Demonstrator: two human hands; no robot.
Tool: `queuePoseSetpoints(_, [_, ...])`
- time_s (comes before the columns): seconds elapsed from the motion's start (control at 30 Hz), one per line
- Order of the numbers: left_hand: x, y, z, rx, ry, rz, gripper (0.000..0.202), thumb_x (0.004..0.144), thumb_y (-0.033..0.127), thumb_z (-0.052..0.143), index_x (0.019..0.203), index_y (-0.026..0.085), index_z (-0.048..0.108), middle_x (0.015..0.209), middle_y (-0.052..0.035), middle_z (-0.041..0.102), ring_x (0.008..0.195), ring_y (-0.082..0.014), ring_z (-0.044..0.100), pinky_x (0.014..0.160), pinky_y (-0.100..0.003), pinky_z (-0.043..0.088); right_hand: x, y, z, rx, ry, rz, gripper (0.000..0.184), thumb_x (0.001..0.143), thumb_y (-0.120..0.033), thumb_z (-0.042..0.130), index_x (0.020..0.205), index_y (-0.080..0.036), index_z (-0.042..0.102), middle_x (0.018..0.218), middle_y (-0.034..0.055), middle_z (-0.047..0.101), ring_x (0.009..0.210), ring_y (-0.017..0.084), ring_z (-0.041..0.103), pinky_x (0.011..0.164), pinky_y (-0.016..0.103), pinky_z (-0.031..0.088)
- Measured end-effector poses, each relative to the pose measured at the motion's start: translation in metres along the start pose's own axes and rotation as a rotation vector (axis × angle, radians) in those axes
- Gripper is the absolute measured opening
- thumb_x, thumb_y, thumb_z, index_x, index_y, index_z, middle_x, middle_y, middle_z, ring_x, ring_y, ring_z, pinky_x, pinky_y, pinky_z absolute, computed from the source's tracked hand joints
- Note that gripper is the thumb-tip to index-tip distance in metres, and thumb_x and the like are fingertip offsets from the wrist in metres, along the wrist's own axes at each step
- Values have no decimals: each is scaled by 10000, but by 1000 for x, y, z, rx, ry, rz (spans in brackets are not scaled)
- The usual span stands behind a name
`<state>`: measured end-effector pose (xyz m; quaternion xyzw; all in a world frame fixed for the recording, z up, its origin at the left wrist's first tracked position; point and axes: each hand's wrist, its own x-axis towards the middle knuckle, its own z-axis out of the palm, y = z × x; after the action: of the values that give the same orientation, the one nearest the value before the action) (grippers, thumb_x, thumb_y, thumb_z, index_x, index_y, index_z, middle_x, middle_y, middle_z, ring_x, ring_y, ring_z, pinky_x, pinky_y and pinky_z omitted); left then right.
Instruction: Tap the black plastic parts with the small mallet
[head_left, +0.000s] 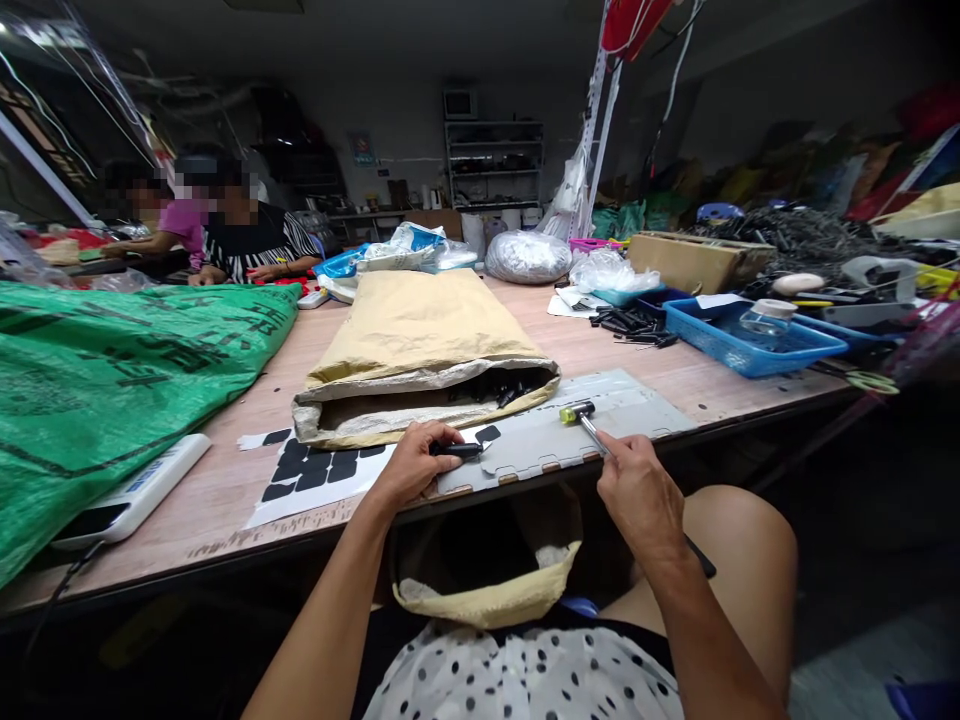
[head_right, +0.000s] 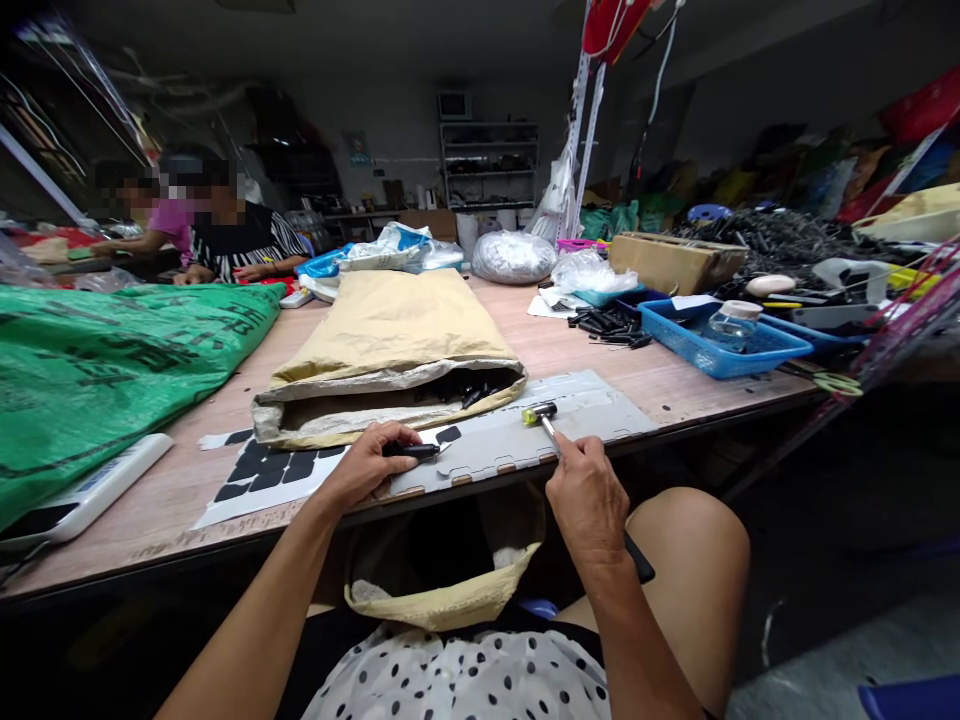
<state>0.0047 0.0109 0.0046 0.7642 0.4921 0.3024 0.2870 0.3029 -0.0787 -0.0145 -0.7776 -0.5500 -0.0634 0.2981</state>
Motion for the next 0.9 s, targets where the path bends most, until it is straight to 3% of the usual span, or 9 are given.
queuePoseSetpoints(0.17, [1,3,-2,47,12,25,217,729,209,692,939,232,746,1006,-35,718,1050,-278,570,947,-424,439,0,1,1,-2,34,-29,365,959,-157,495,1235,-247,716,1024,51,640,788,136,584,629,259,370])
queuePoseSetpoints(0.3, [-18,22,1,129,42,118,146,787,235,690,930,243,720,971,-40,709,993,-269,587,910,-409,446,1,2,2,-8,12,-32,371,952,-149,511,1244,-259,711,1040,45,642,807,140,603,648,255,394])
queuePoseSetpoints(0.43, [-60,37,25,127,-156,194,163,855,242,659,1008,282,700,996,-37,687,917,-221,630,799,-333,474,2,3,2,-23,-1,-27,372,955,-144,509,1243,-259,714,1045,48,647,828,145,621,661,257,403])
queuePoseSetpoints(0.6, [-91,23,63,382,-354,21,196,815,215,662,992,283,714,1009,-48,703,893,-256,685,729,-350,452,2,2,1,-34,-3,-40,374,968,-150,491,1258,-252,703,1030,49,644,833,151,630,671,262,412])
queuePoseSetpoints(0.67, [-88,22,67,384,-401,-4,177,815,217,664,969,277,727,997,-49,719,909,-266,694,735,-348,455,2,1,1,-34,-1,-41,374,964,-142,494,1255,-251,703,1029,50,643,831,151,630,675,263,415])
queuePoseSetpoints(0.73, [-75,32,63,298,-391,56,123,842,252,668,942,277,734,960,-39,733,907,-251,689,735,-331,461,2,1,1,-33,1,-40,377,959,-136,497,1253,-254,702,1031,49,641,836,150,629,678,262,416])
queuePoseSetpoints(0.8, [-51,48,56,206,-287,148,100,885,313,656,929,265,733,919,-35,738,877,-229,676,740,-319,469,1,0,1,-36,3,-35,380,959,-137,498,1259,-257,699,1039,47,638,847,149,630,682,259,416])
queuePoseSetpoints(0.9, [-1,68,49,200,8,179,175,925,368,630,968,229,726,904,-44,734,804,-199,653,755,-312,474,1,0,2,-47,1,-17,382,960,-144,504,1266,-267,698,1045,42,637,856,142,629,691,245,413])
